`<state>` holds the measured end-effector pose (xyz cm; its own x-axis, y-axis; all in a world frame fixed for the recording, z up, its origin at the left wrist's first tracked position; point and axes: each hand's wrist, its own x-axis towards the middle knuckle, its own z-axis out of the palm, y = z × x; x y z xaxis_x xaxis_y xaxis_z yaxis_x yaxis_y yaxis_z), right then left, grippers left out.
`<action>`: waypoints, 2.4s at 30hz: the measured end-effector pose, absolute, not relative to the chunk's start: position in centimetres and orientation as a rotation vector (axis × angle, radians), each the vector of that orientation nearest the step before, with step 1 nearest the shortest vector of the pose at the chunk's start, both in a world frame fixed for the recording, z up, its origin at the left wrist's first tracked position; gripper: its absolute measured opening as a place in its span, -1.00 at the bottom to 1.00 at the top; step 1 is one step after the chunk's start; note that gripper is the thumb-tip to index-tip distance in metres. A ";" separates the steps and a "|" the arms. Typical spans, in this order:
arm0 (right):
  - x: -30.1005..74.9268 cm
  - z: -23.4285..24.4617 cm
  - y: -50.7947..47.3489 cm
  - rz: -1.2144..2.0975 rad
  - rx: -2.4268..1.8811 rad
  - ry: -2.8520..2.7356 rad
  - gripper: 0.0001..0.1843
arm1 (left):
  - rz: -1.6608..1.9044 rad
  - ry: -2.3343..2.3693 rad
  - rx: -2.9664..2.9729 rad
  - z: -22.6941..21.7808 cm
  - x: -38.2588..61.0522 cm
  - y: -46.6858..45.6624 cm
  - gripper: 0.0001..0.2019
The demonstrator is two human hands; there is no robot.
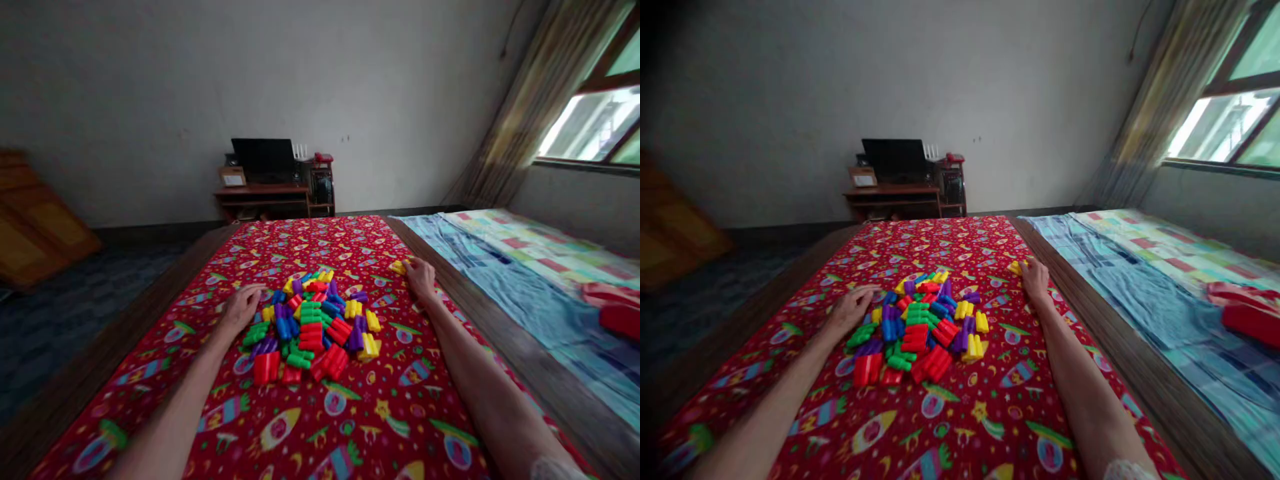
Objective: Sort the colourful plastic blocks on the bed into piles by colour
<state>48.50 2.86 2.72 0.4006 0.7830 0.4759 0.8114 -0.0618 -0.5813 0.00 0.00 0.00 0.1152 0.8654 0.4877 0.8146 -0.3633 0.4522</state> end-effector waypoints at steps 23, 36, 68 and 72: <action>39.2 7.3 2.5 0.019 -1.766 -1.959 -0.63 | 1.166 1.685 2.288 0.6 0.7 -0.5 -0.56; 47.5 8.4 1.8 0.062 -2.288 -1.354 -0.59 | 1.137 1.686 2.286 0.9 0.8 -0.5 -0.57; 32.6 10.2 -5.3 0.073 -1.531 -2.894 -0.66 | 1.102 1.716 2.282 1.1 0.7 -0.8 -0.53; 34.0 10.3 -3.7 0.307 -1.369 -2.834 -0.66 | 1.115 1.720 2.278 1.0 0.7 -0.7 -0.55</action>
<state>33.95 -3.71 10.28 -0.6248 0.7740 -0.1023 0.7780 0.6062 -0.1650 0.69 -0.75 1.02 0.1065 0.8613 0.4967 0.8054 -0.3677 0.4649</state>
